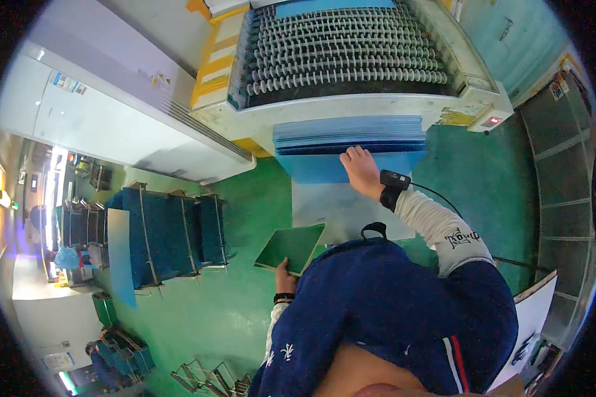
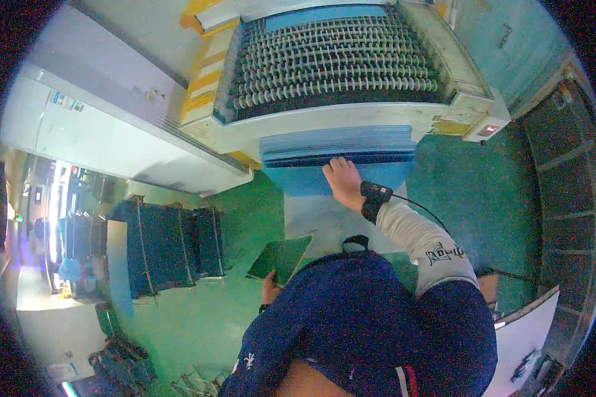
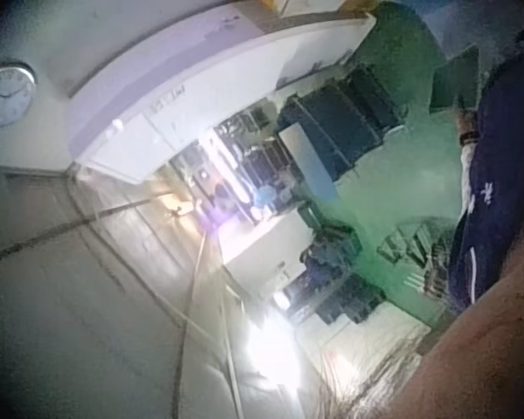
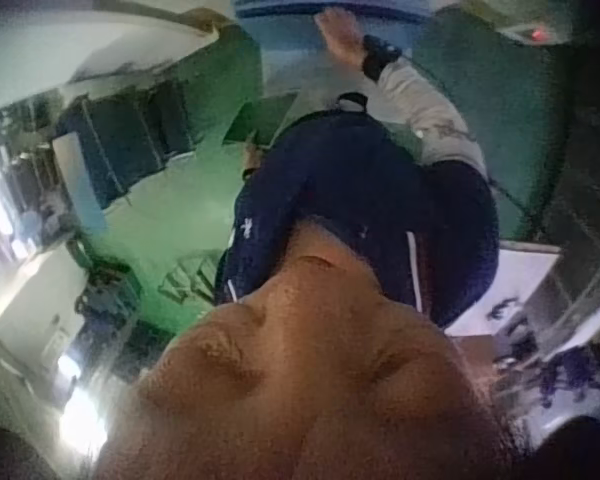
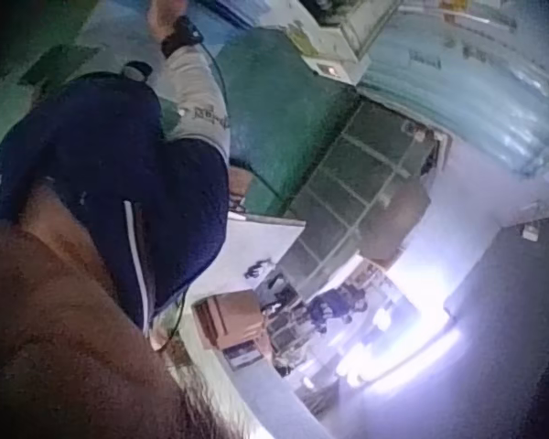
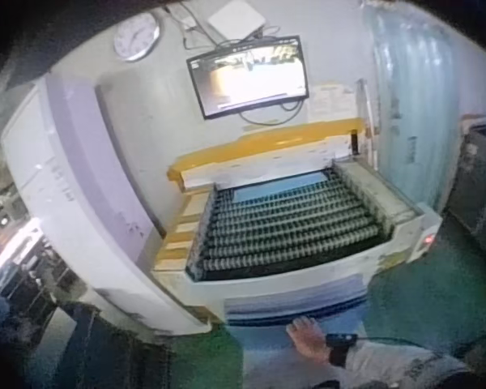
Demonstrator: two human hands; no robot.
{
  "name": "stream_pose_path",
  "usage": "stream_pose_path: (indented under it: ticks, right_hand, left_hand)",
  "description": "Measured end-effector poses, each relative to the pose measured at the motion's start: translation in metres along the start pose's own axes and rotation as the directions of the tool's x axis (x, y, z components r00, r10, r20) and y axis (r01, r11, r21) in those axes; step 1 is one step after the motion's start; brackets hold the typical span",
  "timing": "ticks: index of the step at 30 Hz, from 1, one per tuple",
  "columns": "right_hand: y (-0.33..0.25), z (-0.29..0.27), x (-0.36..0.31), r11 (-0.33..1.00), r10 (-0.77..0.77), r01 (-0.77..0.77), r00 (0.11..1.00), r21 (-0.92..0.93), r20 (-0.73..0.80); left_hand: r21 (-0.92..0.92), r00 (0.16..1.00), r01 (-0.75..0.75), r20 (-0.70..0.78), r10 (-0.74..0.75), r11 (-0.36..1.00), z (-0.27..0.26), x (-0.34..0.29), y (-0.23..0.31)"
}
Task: Insert metal plates into a processing machine and retrieve them.
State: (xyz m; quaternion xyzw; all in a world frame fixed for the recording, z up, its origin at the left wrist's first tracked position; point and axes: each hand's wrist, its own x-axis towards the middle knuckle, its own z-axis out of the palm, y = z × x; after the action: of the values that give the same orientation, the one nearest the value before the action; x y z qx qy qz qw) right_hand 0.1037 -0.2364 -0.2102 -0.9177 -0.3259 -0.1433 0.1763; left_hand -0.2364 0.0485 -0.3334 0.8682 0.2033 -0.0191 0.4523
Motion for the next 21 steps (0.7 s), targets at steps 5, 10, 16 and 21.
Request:
stream_pose_path:
  ticks: [5, 10, 16, 21]
  right_hand:
    - [0.0, 0.007, 0.006, 1.0, 0.024, -0.024, 0.999, 0.012, 0.032]
    - [0.022, 0.031, -0.003, 0.996, 0.08, -0.083, 0.99, 0.02, 0.114]
    - [0.015, 0.065, 0.005, 0.979, -0.086, 0.041, 0.971, 0.2, 0.224]
    - [0.024, 0.026, -0.001, 0.979, 0.004, -0.069, 0.947, 0.193, 0.321]
  left_hand:
    - [-0.612, 0.934, 0.314, 0.061, -0.353, 0.726, 0.007, 0.007, 0.008]
    - [-0.732, 0.828, 0.499, 0.244, -0.505, 0.464, 0.005, 0.006, 0.04]
    - [-0.05, 0.999, 0.034, 0.023, -0.032, 0.998, 0.007, -0.007, -0.089]
    - [-0.041, 0.989, 0.099, 0.114, -0.094, 0.994, -0.003, -0.006, -0.011]
